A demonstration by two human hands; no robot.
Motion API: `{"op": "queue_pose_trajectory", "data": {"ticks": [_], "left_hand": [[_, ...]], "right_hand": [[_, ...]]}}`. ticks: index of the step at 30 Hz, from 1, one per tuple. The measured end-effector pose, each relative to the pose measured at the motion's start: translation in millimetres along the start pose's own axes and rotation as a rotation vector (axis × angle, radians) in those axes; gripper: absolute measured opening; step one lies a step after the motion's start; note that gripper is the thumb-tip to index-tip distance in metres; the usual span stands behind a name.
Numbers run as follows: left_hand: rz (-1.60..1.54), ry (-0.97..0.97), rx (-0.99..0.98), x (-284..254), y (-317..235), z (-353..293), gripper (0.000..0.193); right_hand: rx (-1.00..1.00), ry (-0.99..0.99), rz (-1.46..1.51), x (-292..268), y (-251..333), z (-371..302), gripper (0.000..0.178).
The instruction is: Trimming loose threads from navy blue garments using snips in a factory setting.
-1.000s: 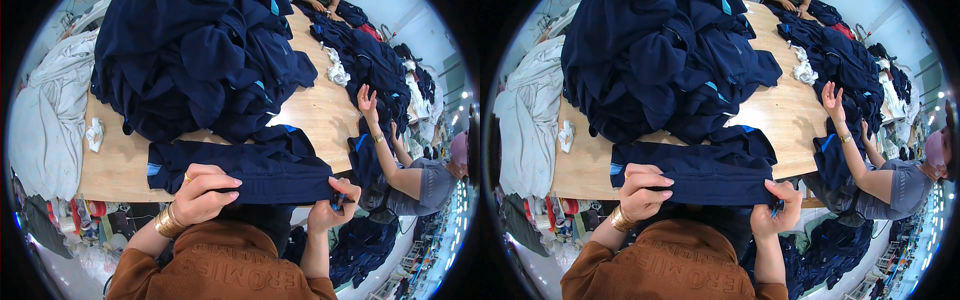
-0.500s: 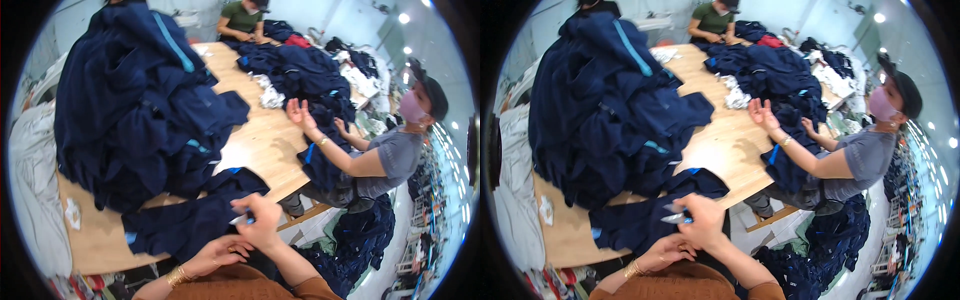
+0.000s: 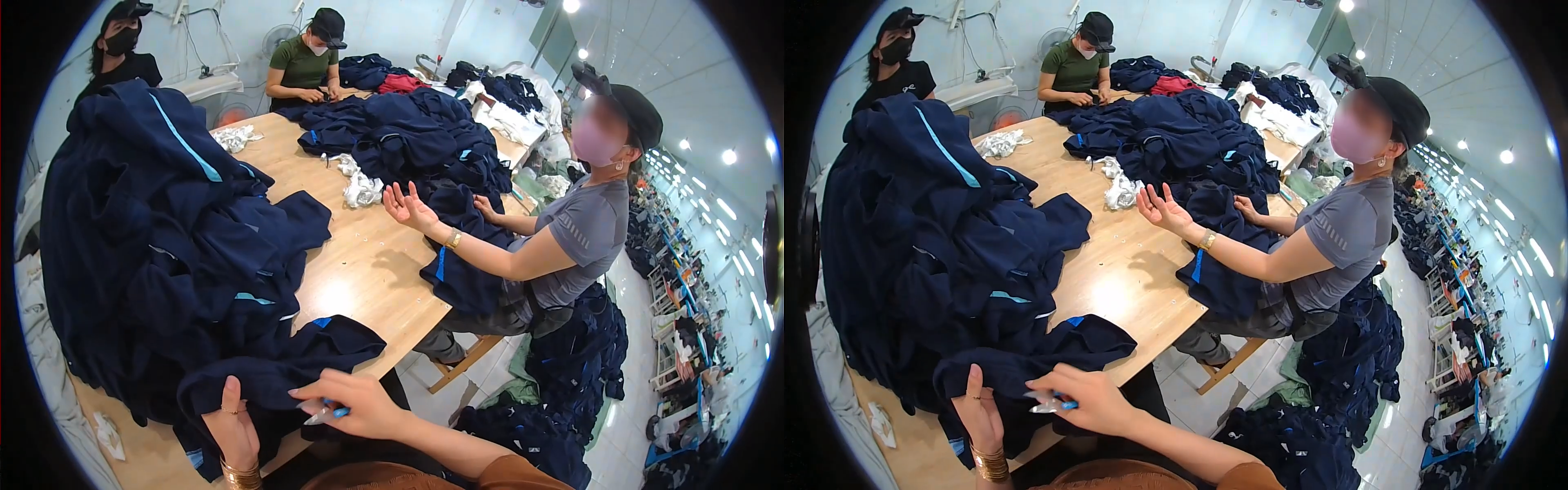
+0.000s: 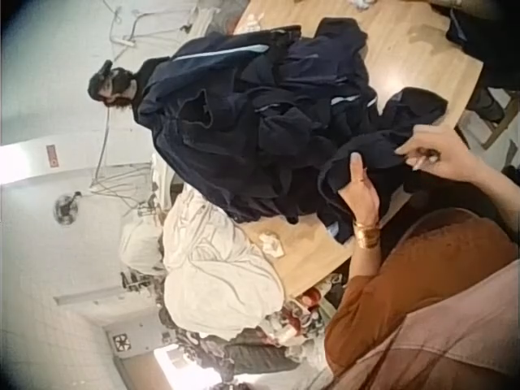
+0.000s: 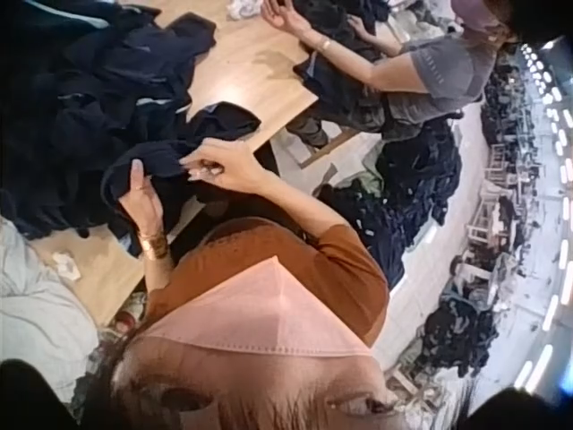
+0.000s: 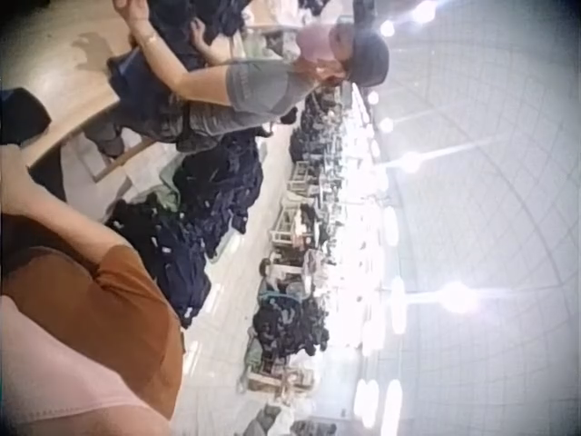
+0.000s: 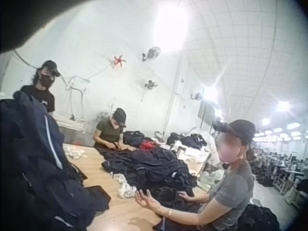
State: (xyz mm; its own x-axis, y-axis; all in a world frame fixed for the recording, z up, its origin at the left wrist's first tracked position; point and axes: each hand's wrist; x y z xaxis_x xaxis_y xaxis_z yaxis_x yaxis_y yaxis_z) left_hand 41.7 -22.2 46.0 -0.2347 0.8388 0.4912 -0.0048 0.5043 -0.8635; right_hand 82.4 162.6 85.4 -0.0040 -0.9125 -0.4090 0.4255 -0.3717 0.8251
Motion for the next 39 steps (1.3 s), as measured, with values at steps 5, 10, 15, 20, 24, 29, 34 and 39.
{"op": "queue_pose_trajectory", "data": {"ticks": [5, 10, 15, 20, 24, 29, 34, 39], "left_hand": [[0.351, 0.225, -0.023, 5, 1, -25, 0.032], [0.062, 0.345, -0.184, 10, 8, -27, 0.023], [-0.058, 0.377, -0.378, 7, -5, -16, 0.020], [-0.207, 0.338, -0.572, 4, -4, -19, 0.025], [-0.250, 0.349, -0.573, -1, -4, -20, 0.025], [-0.279, 0.353, -0.609, 2, -10, -21, 0.020], [-0.276, 0.356, -0.599, 3, -10, -20, 0.017], [-0.247, 0.350, -0.574, 5, -9, -20, 0.015]], "right_hand": [[0.295, -0.100, 0.266, -2, 5, 18, 0.029], [0.314, -0.049, 0.210, 10, -8, 19, 0.008], [0.410, -0.133, 0.421, 15, -5, 17, 0.005], [0.448, -0.115, 0.322, 16, 3, 21, 0.004], [0.393, -0.178, 0.091, 13, 2, 14, 0.004], [0.333, -0.179, -0.027, 8, 13, 10, 0.011], [0.318, -0.113, -0.077, 2, 18, 8, 0.024], [0.356, -0.095, -0.009, 3, 17, 6, 0.024]]}}
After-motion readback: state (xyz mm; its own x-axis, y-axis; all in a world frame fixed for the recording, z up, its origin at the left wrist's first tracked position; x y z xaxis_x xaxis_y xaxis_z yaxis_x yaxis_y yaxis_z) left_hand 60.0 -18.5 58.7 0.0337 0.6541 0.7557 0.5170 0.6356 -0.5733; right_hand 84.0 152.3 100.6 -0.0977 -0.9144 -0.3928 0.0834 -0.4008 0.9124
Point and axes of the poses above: each hand's wrist, its own z-axis towards the middle knuckle, its own x-axis out of the palm, y = z × x, and after that the axes turned 5 degrees about z, right-handed
